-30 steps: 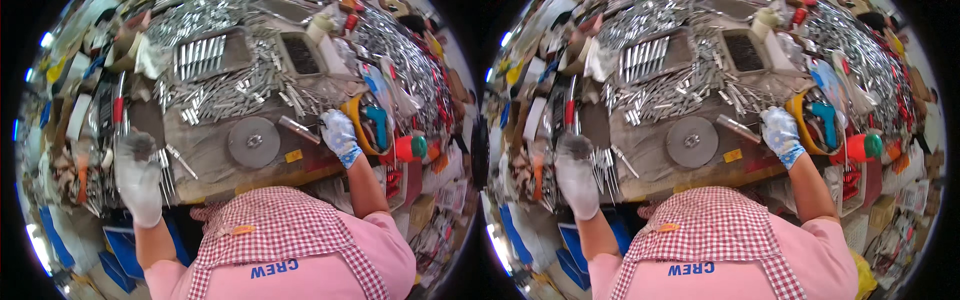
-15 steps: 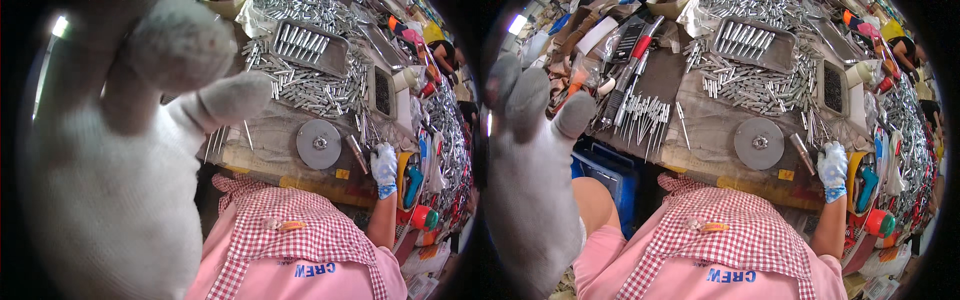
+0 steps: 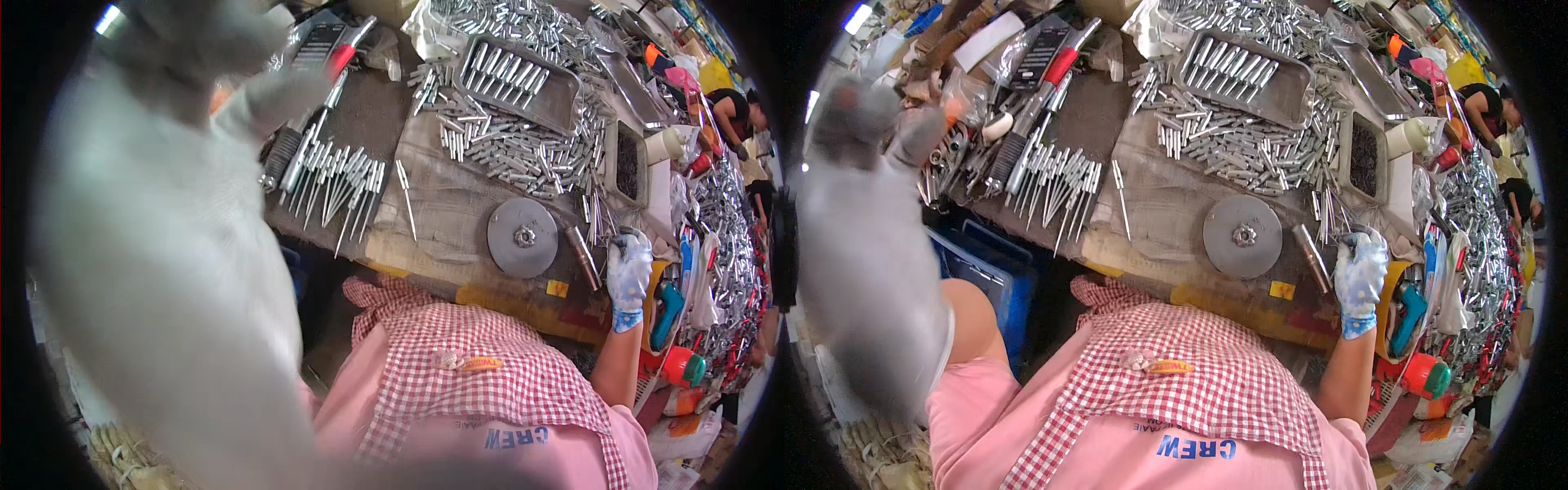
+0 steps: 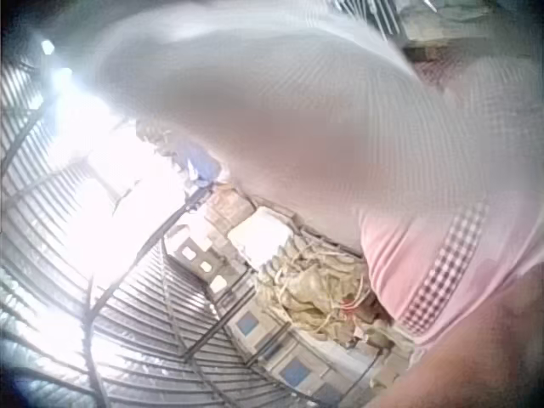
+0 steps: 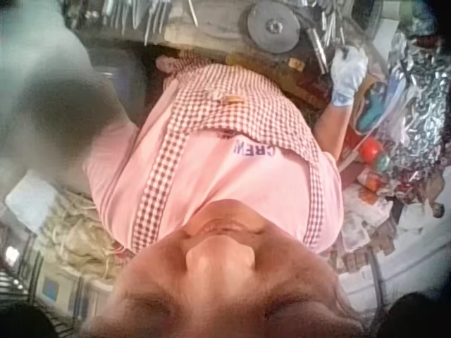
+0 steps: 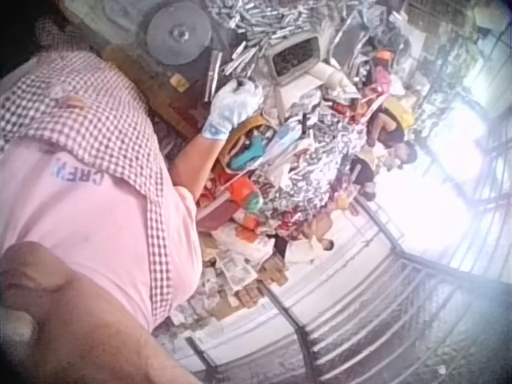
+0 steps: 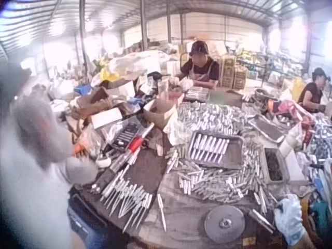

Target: The person assembles metal components by inserting thin metal pins into small metal pieces, pressing them on a round metal block using a cylindrical tool, and lining up the assembled parts on the table.

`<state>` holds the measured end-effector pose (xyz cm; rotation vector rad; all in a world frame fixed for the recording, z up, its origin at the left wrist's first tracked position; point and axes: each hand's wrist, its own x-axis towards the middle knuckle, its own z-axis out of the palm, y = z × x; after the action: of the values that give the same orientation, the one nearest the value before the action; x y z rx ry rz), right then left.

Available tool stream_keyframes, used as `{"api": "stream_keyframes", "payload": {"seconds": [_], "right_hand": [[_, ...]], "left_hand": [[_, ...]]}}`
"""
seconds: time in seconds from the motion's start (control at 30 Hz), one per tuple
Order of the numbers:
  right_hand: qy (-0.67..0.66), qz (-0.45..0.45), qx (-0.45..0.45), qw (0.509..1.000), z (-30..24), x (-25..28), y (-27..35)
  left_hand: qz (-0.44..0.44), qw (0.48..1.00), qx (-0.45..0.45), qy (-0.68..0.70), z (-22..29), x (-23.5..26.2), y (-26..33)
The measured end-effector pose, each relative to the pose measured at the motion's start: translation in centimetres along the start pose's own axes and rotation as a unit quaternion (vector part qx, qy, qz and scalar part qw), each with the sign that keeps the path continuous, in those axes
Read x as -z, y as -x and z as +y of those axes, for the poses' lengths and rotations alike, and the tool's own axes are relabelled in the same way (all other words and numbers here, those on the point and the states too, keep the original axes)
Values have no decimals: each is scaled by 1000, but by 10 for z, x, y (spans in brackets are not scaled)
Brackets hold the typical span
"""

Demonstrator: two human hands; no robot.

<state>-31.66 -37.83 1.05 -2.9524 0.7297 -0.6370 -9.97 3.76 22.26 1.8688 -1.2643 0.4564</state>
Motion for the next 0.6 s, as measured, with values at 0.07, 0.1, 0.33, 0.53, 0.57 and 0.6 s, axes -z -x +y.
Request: {"api": "stream_keyframes", "payload": {"seconds": [0.07,0.1,0.33,0.53,0.57,0.6], "right_hand": [[6,18,-33,999,3,4,7],[-8,31,-38,999,-3,9,7],[-155,38,77,984,-44,17,-4],[-184,40,102,977,-61,15,-5],[-180,41,111,976,-63,15,-6],[-176,42,121,976,-64,15,-5]], "left_hand": [[16,993,84,-83,-23,-39,-7],[54,962,196,-181,-30,-64,7],[-220,839,402,-295,-123,-128,110],[-239,837,380,-312,-137,-151,119],[-249,824,397,-320,-138,-152,118],[-260,809,413,-327,-138,-153,118]]}}
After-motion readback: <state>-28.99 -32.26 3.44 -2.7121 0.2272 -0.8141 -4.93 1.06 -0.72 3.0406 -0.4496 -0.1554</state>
